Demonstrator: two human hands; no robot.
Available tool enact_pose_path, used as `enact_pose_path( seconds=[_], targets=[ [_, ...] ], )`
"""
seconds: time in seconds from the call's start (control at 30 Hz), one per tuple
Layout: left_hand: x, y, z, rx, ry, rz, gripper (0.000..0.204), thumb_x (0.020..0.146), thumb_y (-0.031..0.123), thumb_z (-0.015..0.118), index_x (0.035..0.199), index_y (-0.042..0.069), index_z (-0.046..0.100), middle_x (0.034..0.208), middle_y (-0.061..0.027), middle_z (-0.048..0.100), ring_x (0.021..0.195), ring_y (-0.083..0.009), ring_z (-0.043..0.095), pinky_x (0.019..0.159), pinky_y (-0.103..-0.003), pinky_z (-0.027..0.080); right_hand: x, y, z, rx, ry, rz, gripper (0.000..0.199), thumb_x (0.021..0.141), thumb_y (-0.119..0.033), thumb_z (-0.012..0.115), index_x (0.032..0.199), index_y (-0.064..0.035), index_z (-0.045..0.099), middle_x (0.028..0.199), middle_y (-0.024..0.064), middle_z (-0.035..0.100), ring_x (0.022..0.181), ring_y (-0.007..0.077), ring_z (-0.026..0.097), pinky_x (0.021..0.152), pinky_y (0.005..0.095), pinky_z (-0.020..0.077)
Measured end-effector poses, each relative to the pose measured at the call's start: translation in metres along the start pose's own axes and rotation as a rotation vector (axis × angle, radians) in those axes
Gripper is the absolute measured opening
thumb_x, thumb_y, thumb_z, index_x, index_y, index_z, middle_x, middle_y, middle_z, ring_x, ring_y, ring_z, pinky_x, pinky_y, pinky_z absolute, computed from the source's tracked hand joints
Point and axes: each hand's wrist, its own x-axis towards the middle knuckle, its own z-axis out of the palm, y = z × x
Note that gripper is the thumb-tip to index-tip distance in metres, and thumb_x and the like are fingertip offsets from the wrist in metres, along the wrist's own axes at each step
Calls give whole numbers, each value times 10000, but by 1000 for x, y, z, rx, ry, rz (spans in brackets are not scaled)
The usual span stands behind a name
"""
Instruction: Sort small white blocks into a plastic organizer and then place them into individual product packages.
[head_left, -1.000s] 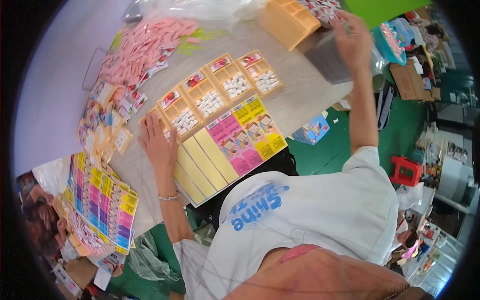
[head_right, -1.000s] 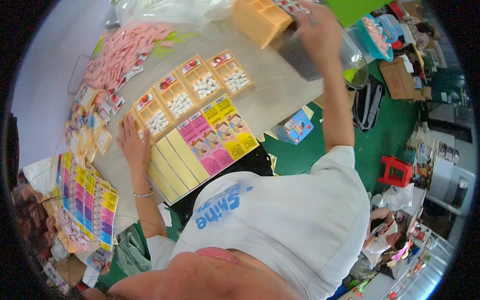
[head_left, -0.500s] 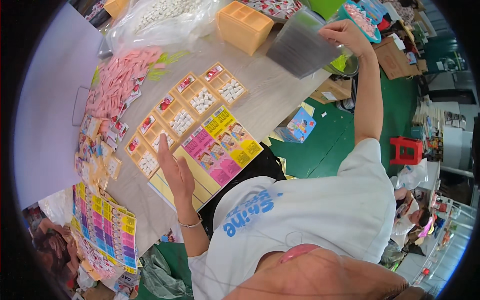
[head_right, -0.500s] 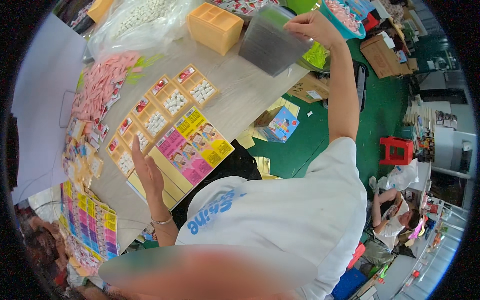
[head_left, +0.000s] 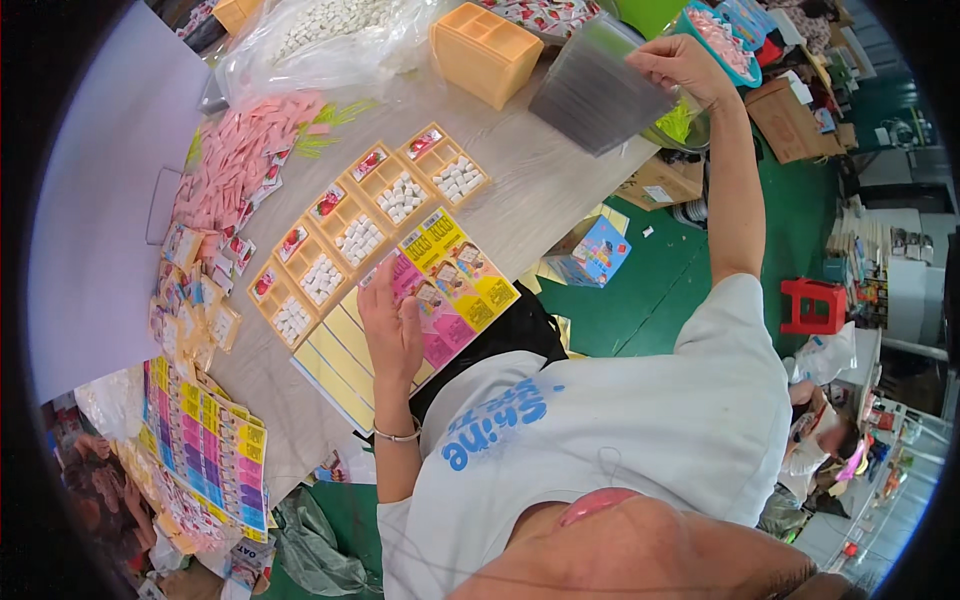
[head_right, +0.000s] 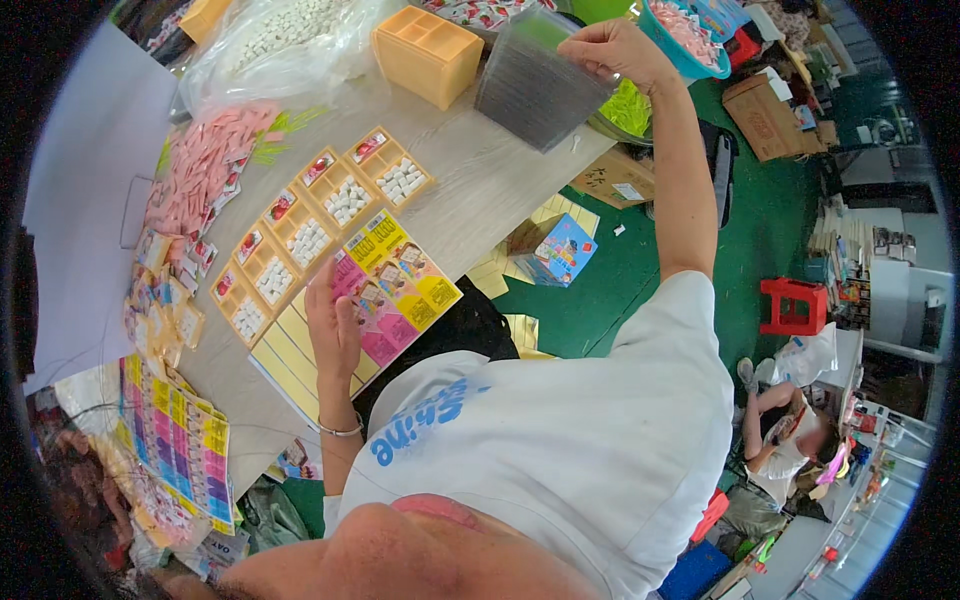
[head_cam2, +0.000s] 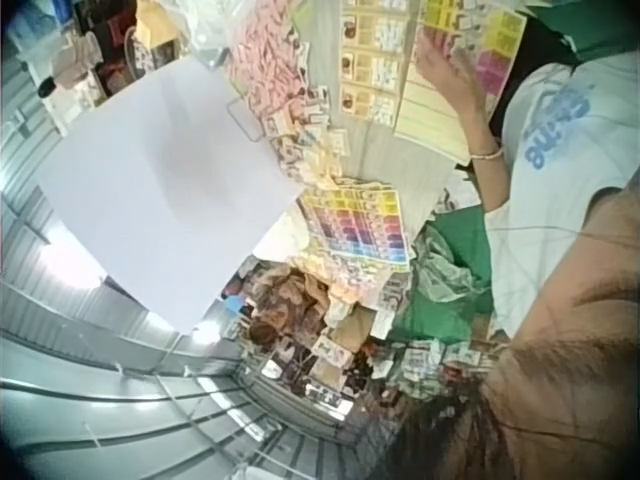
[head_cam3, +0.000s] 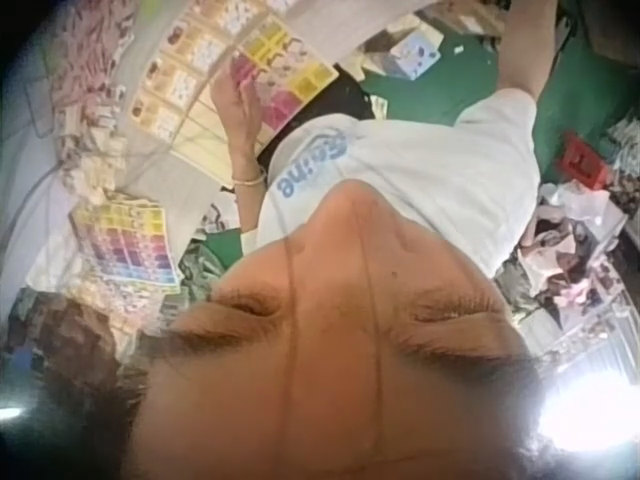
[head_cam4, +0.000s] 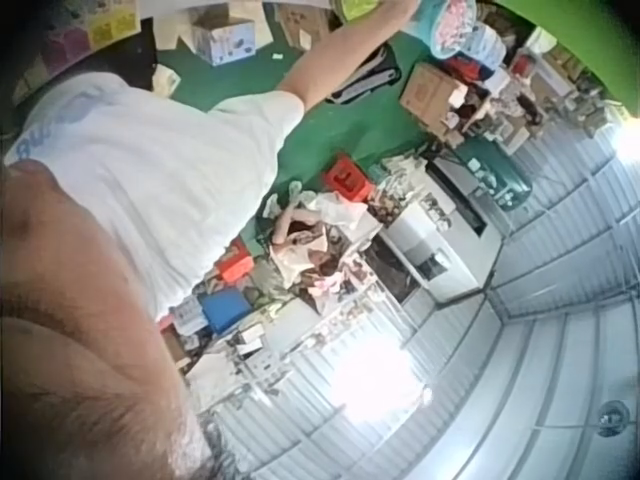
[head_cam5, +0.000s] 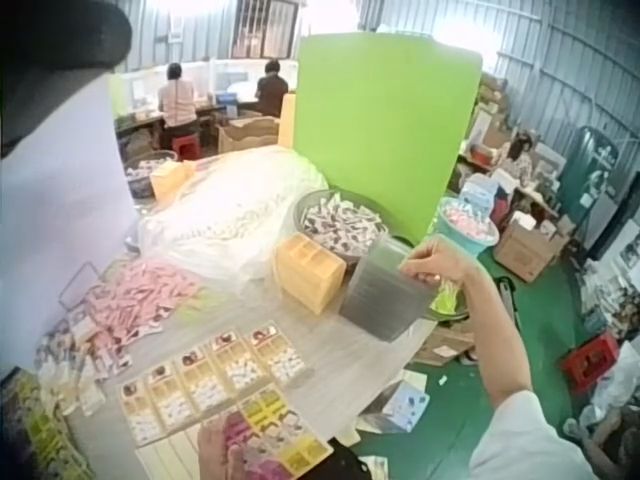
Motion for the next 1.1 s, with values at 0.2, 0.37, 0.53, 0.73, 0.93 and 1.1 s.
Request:
enact_pose_path(
  seconds=[0.2, 0.37, 0.53, 0.73, 0.93, 1.1],
  targets=[
    [0, -5, -3, -24, 2, -51, 554, 1057, 419, 419, 1436, 22, 493, 1377, -202, 557, 1300, -400, 470, 1142, -473, 316, -3, -9, 5, -60, -2, -29, 239, 915, -289, 740, 955, -56, 768, 720, -35, 629, 623, 33, 539, 554, 195, 410],
    [9, -6, -6, -105, 48, -78, 417, 1014, 248, 576, 1377, 43, 564, 1306, -176, 615, 1204, -312, 580, 1022, -409, 455, -11, -11, 15, -721, 526, -420, 214, 990, -230, 623, 969, -30, 696, 774, -15, 628, 698, 76, 561, 621, 269, 446],
    [47, 15, 9, -521, 133, -131, 451, 874, 33, 723, 1314, 30, 624, 1198, -107, 683, 1032, -178, 676, 848, -299, 559, -56, -56, 57, 163, 369, -522, 256, 1060, -259, 522, 1006, -45, 651, 798, -22, 584, 723, 98, 557, 691, 277, 491],
    [124, 27, 55, -867, -57, -489, 412, 899, 156, 735, 1236, -45, 609, 985, -94, 729, 910, -159, 712, 775, -259, 574, -26, -5, 247, 847, -316, -64, 214, 1053, -265, 536, 1037, -69, 619, 769, -33, 562, 652, 50, 508, 583, 213, 418],
    [152, 11, 61, -370, 24, -565, 425, 877, 152, 762, 1226, -27, 599, 954, -126, 717, 801, -179, 710, 682, -290, 564, 15, 18, 277, 554, -115, 45, 167, 975, -206, 643, 970, -40, 660, 711, -47, 585, 613, 35, 529, 530, 224, 416],
    [138, 14, 70, 232, 202, -204, 484, 832, 154, 759, 1252, -23, 595, 1283, -225, 610, 1145, -327, 617, 909, -402, 518, 25, 28, 288, -30, 104, -78, 178, 917, -195, 699, 951, -20, 692, 715, 23, 653, 639, 127, 613, 591, 292, 494]
  ],
)
